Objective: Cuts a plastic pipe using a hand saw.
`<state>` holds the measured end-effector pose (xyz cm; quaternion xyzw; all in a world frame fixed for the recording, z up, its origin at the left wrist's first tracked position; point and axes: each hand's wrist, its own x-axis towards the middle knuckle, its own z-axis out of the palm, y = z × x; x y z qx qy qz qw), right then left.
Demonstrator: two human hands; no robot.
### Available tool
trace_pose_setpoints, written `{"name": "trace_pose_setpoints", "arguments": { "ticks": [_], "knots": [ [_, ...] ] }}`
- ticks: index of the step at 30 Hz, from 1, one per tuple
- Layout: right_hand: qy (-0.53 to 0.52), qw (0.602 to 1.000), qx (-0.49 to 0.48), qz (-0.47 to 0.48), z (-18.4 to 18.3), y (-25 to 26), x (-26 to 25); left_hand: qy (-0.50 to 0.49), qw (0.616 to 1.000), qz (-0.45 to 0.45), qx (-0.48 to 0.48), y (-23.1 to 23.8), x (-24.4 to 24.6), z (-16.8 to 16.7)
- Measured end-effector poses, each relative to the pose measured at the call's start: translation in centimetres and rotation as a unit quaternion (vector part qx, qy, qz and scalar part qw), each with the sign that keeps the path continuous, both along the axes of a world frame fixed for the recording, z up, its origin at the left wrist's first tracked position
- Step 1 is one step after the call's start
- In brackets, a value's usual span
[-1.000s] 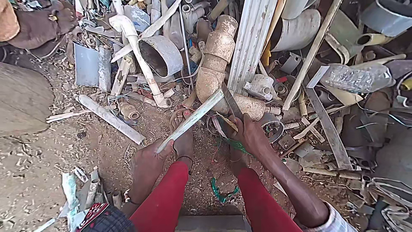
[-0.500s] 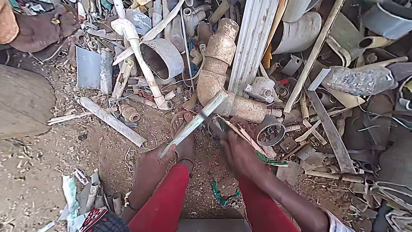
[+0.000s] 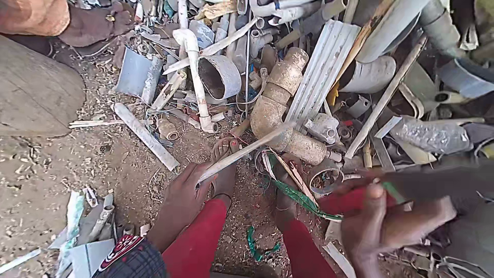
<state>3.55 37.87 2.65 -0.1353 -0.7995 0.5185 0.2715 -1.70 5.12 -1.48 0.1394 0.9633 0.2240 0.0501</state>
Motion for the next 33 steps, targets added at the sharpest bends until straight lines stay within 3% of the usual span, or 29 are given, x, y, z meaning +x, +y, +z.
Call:
{"name": "trace_pose_setpoints", "arguments": {
  "ticks": [2, 4, 5, 8, 10, 11, 13, 15, 19, 25, 27, 30, 33],
  "knots": [
    [-0.129, 0.986, 0.072, 0.077, -4.2, -0.9, 1.7, 0.039, 0.999, -0.013, -0.035, 0.3, -0.5, 0.1],
    [-0.341, 0.915, 0.114, 0.183, -5.3, -1.0, 1.5, 0.061, 0.996, -0.006, -0.062, 0.5, -0.6, -0.3],
    [-0.361, 0.909, 0.125, 0.169, -5.1, -1.1, 1.6, 0.062, 0.996, -0.001, -0.07, 0.5, -0.6, -0.5],
    [-0.246, 0.965, 0.076, 0.056, -3.2, -1.3, 2.2, 0.037, 0.996, 0.014, -0.083, 0.3, -0.4, -0.6],
    [-0.161, 0.983, 0.089, 0.008, -3.9, -1.9, 1.9, 0.021, 0.996, 0.019, -0.083, 0.1, -0.1, -0.8],
    [-0.163, 0.979, 0.118, 0.017, -5.0, -2.0, 1.9, 0.014, 0.996, 0.022, -0.08, 0.0, -0.1, -0.9],
    [-0.275, 0.942, 0.166, 0.101, -6.6, -1.5, 1.4, -0.012, 0.998, 0.026, -0.06, 0.0, -0.3, -0.9],
    [-0.354, 0.914, 0.147, 0.13, -6.5, -1.2, 0.9, -0.028, 0.999, 0.027, -0.027, -0.2, -0.3, -0.7],
    [-0.348, 0.922, 0.135, 0.107, -4.7, -0.9, 0.9, -0.037, 0.999, 0.023, -0.012, -1.3, -0.3, -0.9],
    [-0.314, 0.875, 0.33, 0.161, -5.2, -3.7, 1.9, -0.017, 0.998, 0.015, -0.064, -2.0, -0.2, 0.3],
    [-0.315, 0.857, 0.381, 0.145, -4.6, -4.0, 2.1, -0.073, 0.996, -0.006, -0.051, -2.7, -0.3, 0.2],
    [-0.352, 0.844, 0.376, 0.149, -3.1, -2.8, 1.3, -0.2, 0.98, -0.01, 0.015, -2.7, -0.5, -0.5],
    [-0.351, 0.847, 0.357, 0.182, -2.6, -2.2, 1.0, -0.405, 0.898, 0.044, 0.168, -1.7, -0.9, -0.7]
  ]
}}
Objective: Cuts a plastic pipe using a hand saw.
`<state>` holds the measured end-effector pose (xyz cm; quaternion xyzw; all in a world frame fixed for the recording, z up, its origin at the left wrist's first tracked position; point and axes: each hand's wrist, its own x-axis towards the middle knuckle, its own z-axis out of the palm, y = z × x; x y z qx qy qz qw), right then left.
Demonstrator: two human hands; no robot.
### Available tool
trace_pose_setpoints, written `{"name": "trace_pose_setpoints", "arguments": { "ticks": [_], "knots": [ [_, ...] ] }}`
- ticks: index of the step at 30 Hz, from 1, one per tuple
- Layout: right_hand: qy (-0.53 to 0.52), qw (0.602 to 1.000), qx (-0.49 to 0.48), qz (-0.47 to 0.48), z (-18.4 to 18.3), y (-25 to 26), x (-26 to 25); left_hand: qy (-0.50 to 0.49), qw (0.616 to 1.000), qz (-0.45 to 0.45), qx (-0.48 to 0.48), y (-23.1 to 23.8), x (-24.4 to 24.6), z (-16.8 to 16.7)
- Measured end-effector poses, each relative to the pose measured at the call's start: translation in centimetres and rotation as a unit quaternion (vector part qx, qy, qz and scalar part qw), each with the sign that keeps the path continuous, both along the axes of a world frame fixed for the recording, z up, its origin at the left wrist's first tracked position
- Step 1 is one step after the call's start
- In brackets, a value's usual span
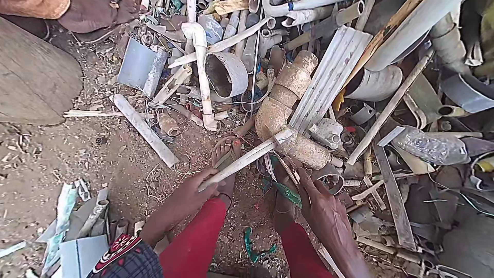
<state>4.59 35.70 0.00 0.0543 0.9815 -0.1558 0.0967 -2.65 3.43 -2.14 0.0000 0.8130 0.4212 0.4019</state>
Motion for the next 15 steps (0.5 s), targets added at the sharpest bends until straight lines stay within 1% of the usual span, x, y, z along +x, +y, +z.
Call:
{"name": "trace_pose_setpoints", "arguments": {
  "ticks": [1, 2, 4, 6, 7, 8, 10, 12, 15],
  "knots": [
    [0.007, 1.0, 0.003, 0.022, -0.2, 0.0, 0.2, -0.052, 0.998, 0.012, 0.036, 0.2, -0.2, -0.1],
    [0.015, 0.999, 0.004, 0.041, -0.2, -0.3, 0.4, -0.075, 0.996, 0.008, 0.046, 0.3, -0.4, -0.1],
    [0.034, 0.997, 0.013, 0.065, -0.1, -1.1, 0.9, -0.055, 0.997, -0.044, -0.002, 0.8, -1.1, 0.2],
    [0.047, 0.996, 0.032, 0.068, -0.3, -1.1, 0.9, 0.021, 0.988, -0.13, -0.08, 1.5, -1.8, 0.6],
    [0.05, 0.996, 0.041, 0.061, -0.7, -0.7, 0.7, 0.063, 0.98, -0.16, -0.104, 1.7, -2.0, 0.5],
    [0.046, 0.997, 0.046, 0.046, -1.1, -0.1, 0.3, 0.103, 0.973, -0.171, -0.118, 1.8, -1.8, 0.4],
    [0.036, 0.999, 0.041, 0.004, -1.9, 1.7, -0.9, 0.198, 0.96, -0.146, -0.132, 1.6, -1.0, -0.1],
    [-0.007, 1.0, 0.022, -0.02, -1.9, 2.6, -1.6, 0.279, 0.94, -0.114, -0.157, 1.9, -0.1, -0.7],
    [-0.018, 0.998, 0.048, 0.024, -1.4, 0.4, -0.6, 0.333, 0.92, -0.087, -0.189, 2.4, 1.1, -1.0]
  ]
}}
